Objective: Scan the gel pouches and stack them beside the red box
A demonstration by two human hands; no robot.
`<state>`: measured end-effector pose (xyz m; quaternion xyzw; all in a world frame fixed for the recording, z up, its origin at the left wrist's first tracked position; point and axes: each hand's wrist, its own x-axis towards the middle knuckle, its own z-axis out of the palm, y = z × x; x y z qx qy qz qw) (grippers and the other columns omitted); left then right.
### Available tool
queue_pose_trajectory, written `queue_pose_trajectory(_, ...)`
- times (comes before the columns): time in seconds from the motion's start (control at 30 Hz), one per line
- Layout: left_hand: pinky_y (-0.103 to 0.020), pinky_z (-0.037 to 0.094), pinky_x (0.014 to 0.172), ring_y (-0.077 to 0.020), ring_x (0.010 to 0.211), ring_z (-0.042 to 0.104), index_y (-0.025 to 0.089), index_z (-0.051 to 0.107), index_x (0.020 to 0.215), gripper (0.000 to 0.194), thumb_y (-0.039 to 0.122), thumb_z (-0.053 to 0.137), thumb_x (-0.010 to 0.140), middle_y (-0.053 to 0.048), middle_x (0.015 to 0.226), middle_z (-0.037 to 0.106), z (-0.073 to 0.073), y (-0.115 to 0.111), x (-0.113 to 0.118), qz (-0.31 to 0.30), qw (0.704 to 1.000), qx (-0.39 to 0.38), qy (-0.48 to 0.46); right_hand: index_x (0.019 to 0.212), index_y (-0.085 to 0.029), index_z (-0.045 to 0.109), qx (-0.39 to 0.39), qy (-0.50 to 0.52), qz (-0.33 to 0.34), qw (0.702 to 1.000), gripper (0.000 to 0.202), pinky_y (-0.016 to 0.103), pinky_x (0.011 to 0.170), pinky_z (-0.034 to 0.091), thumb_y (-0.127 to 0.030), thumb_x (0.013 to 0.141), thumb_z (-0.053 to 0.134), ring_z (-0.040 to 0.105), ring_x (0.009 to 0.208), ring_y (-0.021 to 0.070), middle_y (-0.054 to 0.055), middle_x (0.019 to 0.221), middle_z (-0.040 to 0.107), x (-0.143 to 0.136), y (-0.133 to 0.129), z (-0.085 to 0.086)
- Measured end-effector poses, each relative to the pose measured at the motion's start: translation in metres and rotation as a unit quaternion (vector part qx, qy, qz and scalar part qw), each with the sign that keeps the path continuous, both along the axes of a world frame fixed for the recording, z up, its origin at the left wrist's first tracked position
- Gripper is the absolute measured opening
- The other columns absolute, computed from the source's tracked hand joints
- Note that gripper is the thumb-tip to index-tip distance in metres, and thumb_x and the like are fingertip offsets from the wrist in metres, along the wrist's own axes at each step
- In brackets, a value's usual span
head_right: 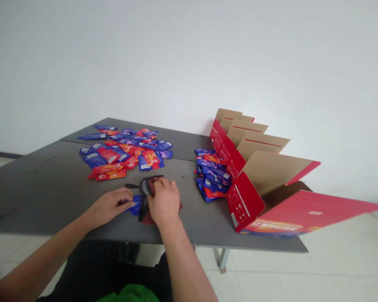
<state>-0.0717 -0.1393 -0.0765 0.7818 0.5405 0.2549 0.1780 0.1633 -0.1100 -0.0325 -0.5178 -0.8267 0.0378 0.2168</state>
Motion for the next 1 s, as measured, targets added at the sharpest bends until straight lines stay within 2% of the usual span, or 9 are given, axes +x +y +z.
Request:
queue_pose_trajectory(0.1,-0.031,0.048,0.083,-0.0210,0.091,0.067,0.024,0.072,0.089,0.019,0.037,0.060,0.097,-0.002,0.098,0.070,-0.001,0.000,0.000,0.011,1.000,-0.004,0.005,0.117,-0.028,0.071,-0.029,-0.012,0.059,0.998,0.024,0.034,0.093,0.043,-0.032,0.093,0.068,0.056,0.111,0.0238,0.003,0.124,0.070,-0.010,-0.008,-0.010)
queue_pose_trajectory(0.2,-0.030,0.048,0.081,-0.0194,0.088,0.067,0.023,0.070,0.086,0.022,0.037,0.060,0.098,-0.002,0.096,0.069,0.001,-0.002,0.002,0.008,1.000,-0.004,-0.005,0.124,-0.028,0.070,-0.052,-0.017,-0.030,0.998,0.029,0.035,0.091,0.043,-0.030,0.097,0.063,0.058,0.109,0.0243,0.005,0.125,0.070,0.010,0.002,-0.019)
queue_pose_trajectory(0.33,-0.029,0.048,0.079,-0.0181,0.085,0.066,0.022,0.069,0.083,0.022,0.037,0.062,0.098,-0.002,0.096,0.069,0.002,-0.003,0.003,0.004,1.000,-0.003,-0.011,0.120,-0.023,0.072,-0.043,-0.039,-0.128,0.990,0.028,0.037,0.089,0.043,-0.022,0.095,0.060,0.058,0.107,0.0267,0.010,0.123,0.070,0.028,0.016,-0.010)
queue_pose_trajectory(0.43,-0.030,0.048,0.081,-0.0193,0.088,0.066,0.023,0.070,0.085,0.022,0.037,0.061,0.099,-0.002,0.096,0.070,-0.002,-0.002,0.002,0.010,1.000,0.000,-0.001,0.118,-0.025,0.072,-0.012,-0.012,-0.043,0.999,0.027,0.036,0.093,0.043,-0.024,0.092,0.064,0.056,0.112,0.0258,0.007,0.127,0.069,0.006,0.002,-0.003)
queue_pose_trajectory(0.57,-0.030,0.049,0.081,-0.0201,0.090,0.067,0.023,0.072,0.089,0.020,0.036,0.059,0.099,-0.003,0.097,0.069,-0.005,-0.001,0.001,0.020,1.000,0.007,0.002,0.114,-0.028,0.072,-0.026,-0.018,0.056,0.998,0.024,0.035,0.092,0.043,-0.031,0.090,0.071,0.056,0.111,0.0248,0.002,0.125,0.070,-0.016,-0.011,-0.013)
queue_pose_trajectory(0.7,-0.028,0.048,0.076,-0.0181,0.083,0.066,0.024,0.074,0.092,0.020,0.038,0.061,0.098,-0.002,0.096,0.070,0.000,-0.003,0.002,0.012,1.000,0.000,-0.011,0.122,-0.025,0.071,-0.051,-0.048,-0.071,0.995,0.028,0.036,0.091,0.042,-0.027,0.095,0.063,0.058,0.108,0.0255,0.006,0.126,0.070,0.016,0.013,-0.020)
queue_pose_trajectory(0.83,-0.028,0.048,0.075,-0.0174,0.081,0.066,0.023,0.073,0.091,0.020,0.039,0.061,0.098,-0.002,0.098,0.070,0.002,-0.003,0.001,0.007,1.000,-0.011,-0.012,0.118,-0.020,0.073,-0.044,-0.067,-0.149,0.986,0.027,0.038,0.090,0.043,-0.023,0.095,0.061,0.058,0.106,0.0273,0.010,0.121,0.071,0.035,0.024,-0.003)
queue_pose_trajectory(0.9,-0.029,0.048,0.077,-0.0181,0.084,0.066,0.024,0.073,0.091,0.021,0.040,0.061,0.098,-0.002,0.099,0.071,-0.001,-0.002,-0.001,0.005,1.000,-0.009,-0.007,0.121,-0.022,0.072,-0.018,-0.040,-0.111,0.993,0.028,0.037,0.093,0.043,-0.024,0.095,0.061,0.057,0.109,0.0263,0.009,0.126,0.069,0.023,0.015,0.004)
queue_pose_trajectory(1.0,-0.029,0.049,0.081,-0.0194,0.089,0.067,0.025,0.075,0.092,0.023,0.042,0.061,0.098,-0.002,0.099,0.071,-0.005,0.000,-0.002,0.008,1.000,-0.003,0.001,0.120,-0.027,0.071,-0.010,-0.026,0.021,0.999,0.025,0.035,0.095,0.042,-0.030,0.096,0.063,0.055,0.114,0.0245,0.005,0.131,0.068,-0.001,0.002,0.000)
